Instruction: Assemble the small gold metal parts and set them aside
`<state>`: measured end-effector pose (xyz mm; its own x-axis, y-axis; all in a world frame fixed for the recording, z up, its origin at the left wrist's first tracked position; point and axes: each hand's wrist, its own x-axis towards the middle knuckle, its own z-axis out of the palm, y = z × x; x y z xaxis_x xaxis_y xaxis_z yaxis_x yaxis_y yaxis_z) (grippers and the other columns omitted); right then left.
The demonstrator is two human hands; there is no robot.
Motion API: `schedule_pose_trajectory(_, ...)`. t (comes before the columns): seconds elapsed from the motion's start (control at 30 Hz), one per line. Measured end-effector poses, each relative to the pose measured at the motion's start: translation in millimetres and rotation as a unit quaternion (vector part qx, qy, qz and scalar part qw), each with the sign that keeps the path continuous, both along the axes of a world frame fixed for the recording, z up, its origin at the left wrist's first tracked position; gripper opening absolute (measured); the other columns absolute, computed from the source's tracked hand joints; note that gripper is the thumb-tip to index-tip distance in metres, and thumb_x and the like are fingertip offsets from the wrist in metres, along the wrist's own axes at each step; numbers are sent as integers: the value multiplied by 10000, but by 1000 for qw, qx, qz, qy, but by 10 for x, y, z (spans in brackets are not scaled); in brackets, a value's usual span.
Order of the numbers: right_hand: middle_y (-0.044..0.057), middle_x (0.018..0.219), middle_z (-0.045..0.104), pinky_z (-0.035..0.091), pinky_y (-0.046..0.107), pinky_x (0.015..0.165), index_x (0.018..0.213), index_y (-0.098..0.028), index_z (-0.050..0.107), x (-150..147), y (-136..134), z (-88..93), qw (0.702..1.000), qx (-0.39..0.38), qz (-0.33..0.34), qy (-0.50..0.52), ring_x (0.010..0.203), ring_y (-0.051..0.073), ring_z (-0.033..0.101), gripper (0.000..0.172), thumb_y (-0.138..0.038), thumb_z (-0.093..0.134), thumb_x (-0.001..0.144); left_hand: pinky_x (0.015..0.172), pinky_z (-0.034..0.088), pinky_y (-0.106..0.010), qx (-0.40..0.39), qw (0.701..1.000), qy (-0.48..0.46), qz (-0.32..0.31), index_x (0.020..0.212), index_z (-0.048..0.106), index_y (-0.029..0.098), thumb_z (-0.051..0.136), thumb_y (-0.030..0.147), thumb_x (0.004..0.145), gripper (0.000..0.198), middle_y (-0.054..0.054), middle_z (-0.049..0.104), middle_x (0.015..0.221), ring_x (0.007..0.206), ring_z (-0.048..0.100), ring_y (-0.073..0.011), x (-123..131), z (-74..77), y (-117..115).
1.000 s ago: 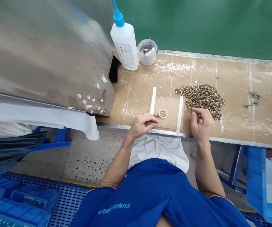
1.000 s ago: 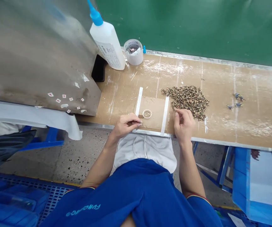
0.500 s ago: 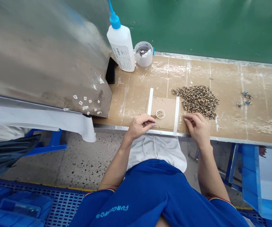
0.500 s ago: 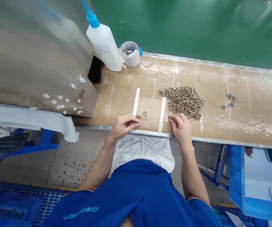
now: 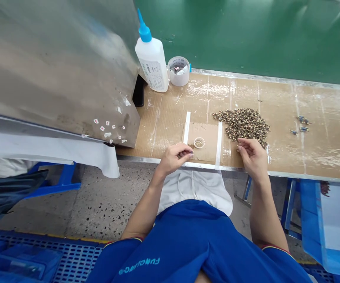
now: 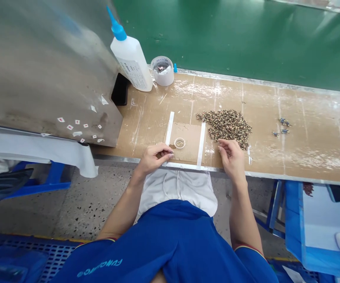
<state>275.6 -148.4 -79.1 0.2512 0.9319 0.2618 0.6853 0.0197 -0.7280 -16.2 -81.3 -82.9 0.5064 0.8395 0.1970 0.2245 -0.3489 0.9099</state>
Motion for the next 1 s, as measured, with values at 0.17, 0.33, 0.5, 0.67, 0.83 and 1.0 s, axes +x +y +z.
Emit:
schedule_pose_trajectory(0.17, 62, 884, 663, 573, 373, 708, 1044, -232, 694, -91, 2, 24, 996, 14, 8, -93, 767, 210, 640, 198, -219, 549, 911, 582, 480, -204, 12, 1000, 8, -1, 829, 696, 161, 638, 214, 896, 103, -30, 681, 757, 635, 577, -107, 15, -16, -3)
schedule_pose_trajectory(0.33, 55, 865, 647, 563, 361, 665, 1031, -224, 686, -189, -80, -7, 997, 13, 9, -81, 727, 205, 626, 153, -274, 594, 919, 576, 483, -197, 11, 1000, 13, 6, 830, 692, 160, 637, 203, 893, 94, -27, 676, 761, 629, 582, -103, 21, -25, 1)
schedule_pose_trajectory(0.5, 60, 876, 662, 542, 342, 607, 1017, -225, 703, -116, -141, 46, 998, 7, -11, -58, 689, 193, 622, 181, -348, 603, 931, 583, 479, -199, 16, 1000, 6, 2, 811, 683, 162, 644, 172, 872, 72, -20, 668, 738, 639, 582, -106, 19, -19, 8)
schedule_pose_trajectory(0.67, 58, 870, 672, 533, 342, 620, 984, -228, 735, -31, -117, 34, 995, -23, 34, -96, 677, 189, 620, 188, -336, 585, 943, 591, 478, -203, 5, 1000, 6, 7, 818, 687, 157, 644, 184, 878, 79, -25, 670, 748, 642, 578, -106, 13, -20, -5)
schedule_pose_trajectory(0.83, 54, 797, 673, 529, 335, 661, 826, -222, 708, -5, -116, 46, 987, -36, 58, -145, 702, 197, 631, 205, -314, 576, 952, 601, 473, -205, 0, 1000, 4, 6, 835, 692, 156, 647, 199, 882, 78, -21, 671, 748, 637, 572, -105, 9, -2, -12)
schedule_pose_trajectory(1.0, 47, 796, 688, 520, 304, 614, 820, -214, 681, -85, -124, 134, 995, -46, 47, -73, 657, 176, 615, 137, -295, 610, 905, 599, 466, -199, -7, 1000, -5, -4, 845, 693, 153, 626, 183, 881, 82, -27, 690, 780, 636, 570, -97, 5, 13, -17)
